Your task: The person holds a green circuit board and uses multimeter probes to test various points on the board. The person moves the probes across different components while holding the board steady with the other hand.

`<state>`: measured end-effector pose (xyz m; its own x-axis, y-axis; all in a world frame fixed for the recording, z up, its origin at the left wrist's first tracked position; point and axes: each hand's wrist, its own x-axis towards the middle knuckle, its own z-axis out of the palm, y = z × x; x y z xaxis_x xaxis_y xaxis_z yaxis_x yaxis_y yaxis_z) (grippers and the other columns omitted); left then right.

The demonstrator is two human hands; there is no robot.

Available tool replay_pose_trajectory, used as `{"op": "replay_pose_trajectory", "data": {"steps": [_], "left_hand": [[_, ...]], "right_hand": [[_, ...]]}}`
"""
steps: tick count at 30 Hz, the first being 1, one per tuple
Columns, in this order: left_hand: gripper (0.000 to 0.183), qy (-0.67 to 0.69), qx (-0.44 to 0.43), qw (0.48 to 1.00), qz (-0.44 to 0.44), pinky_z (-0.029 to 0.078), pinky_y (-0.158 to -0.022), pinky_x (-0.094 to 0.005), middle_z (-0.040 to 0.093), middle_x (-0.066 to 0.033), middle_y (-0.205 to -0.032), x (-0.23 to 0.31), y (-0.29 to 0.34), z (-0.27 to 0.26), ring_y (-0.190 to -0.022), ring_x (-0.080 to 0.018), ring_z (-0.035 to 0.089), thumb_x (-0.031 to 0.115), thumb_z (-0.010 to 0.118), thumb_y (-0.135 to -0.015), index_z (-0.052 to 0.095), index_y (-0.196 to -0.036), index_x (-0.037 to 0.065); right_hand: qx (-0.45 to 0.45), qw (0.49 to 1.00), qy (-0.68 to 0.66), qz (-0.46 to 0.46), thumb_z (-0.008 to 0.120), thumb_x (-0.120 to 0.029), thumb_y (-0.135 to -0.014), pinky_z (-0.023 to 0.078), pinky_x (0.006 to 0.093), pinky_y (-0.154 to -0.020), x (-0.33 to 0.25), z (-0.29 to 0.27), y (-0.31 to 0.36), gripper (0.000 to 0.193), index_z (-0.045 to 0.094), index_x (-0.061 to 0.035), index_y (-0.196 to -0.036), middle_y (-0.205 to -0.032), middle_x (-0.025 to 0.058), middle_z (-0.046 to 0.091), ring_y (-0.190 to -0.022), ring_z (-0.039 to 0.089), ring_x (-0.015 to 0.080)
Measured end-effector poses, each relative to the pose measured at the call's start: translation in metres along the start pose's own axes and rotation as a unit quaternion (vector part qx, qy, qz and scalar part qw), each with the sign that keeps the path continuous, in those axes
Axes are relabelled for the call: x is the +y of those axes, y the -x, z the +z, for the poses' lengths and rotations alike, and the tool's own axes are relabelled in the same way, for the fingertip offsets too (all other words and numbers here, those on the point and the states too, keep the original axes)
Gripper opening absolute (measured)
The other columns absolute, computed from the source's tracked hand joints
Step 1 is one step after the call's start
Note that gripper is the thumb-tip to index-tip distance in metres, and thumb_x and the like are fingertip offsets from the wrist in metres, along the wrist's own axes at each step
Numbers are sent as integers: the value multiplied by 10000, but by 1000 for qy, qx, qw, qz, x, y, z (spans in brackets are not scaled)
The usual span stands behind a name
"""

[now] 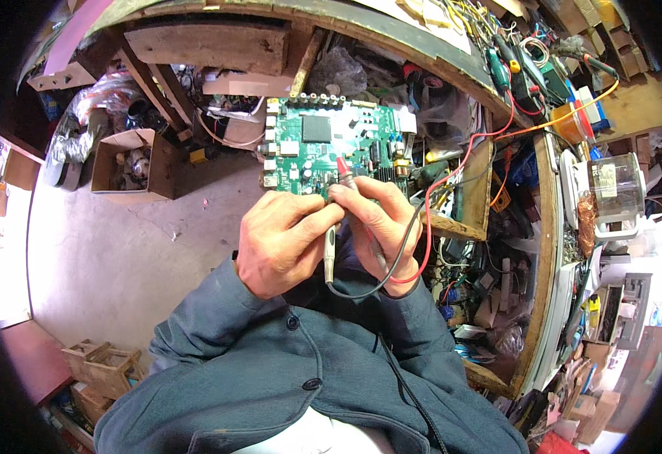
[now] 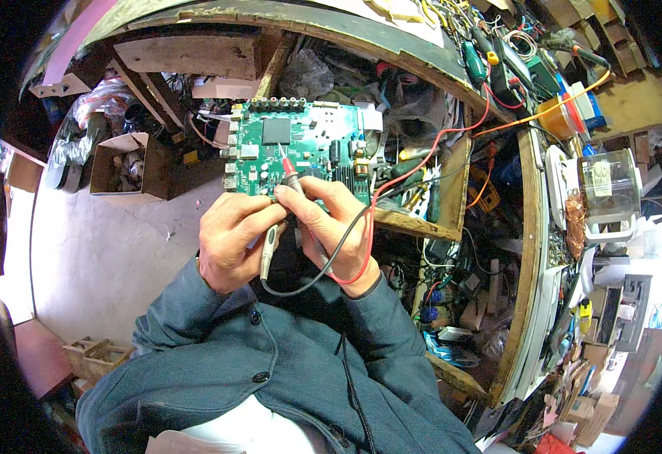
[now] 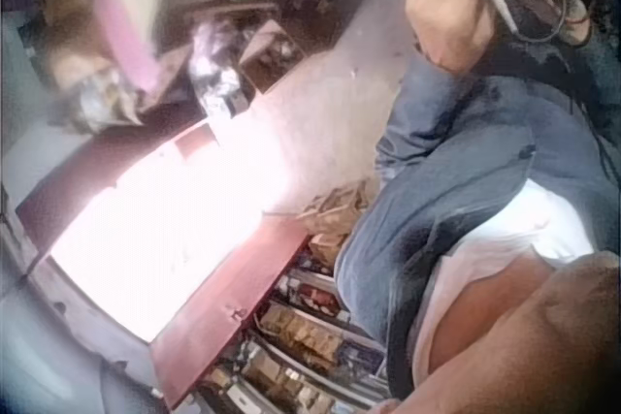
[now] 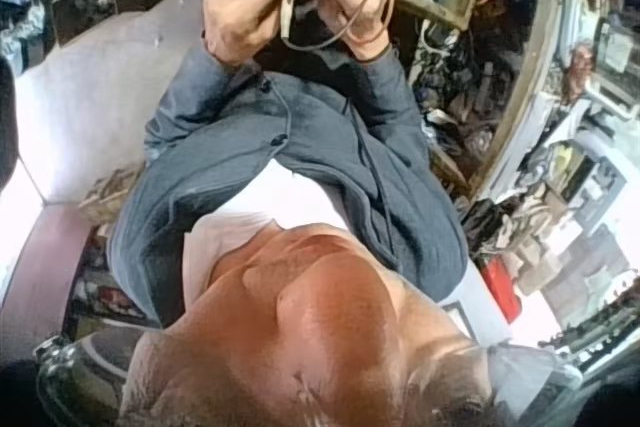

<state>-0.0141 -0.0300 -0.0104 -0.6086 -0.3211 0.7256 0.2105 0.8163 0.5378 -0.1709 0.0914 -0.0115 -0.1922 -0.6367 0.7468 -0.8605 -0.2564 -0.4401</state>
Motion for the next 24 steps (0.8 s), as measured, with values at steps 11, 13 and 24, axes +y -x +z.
{"op": "replay_pose_trajectory", "data": {"steps": [11,13,24], "left_hand": [[419,17,1,1000,14,546,-729,-407,696,-85,-981,0,0,-2,-823,-301,687,15,812,-707,729,-1115,63],[414,15,1,1000,16,546,-725,-408,692,-84,-969,1,1,-2,-816,-300,686,10,808,-700,728,-1103,63],[519,34,0,999,31,544,-718,-399,713,-80,-983,2,1,-1,-803,-287,691,10,837,-723,736,-1227,78]], "right_hand": [[-64,998,12,0,791,54,-695,589,384,-713,-10,-7,-14,522,773,-58,-1204,-1107,152,743,-850,729,305],[-70,997,9,-8,795,39,-696,585,388,-710,-7,-8,-13,499,772,-58,-1185,-1099,150,743,-850,729,307],[-22,1000,12,-15,831,5,-714,578,388,-695,-7,-10,-14,371,765,-35,-1077,-1039,165,739,-826,723,323]]}}
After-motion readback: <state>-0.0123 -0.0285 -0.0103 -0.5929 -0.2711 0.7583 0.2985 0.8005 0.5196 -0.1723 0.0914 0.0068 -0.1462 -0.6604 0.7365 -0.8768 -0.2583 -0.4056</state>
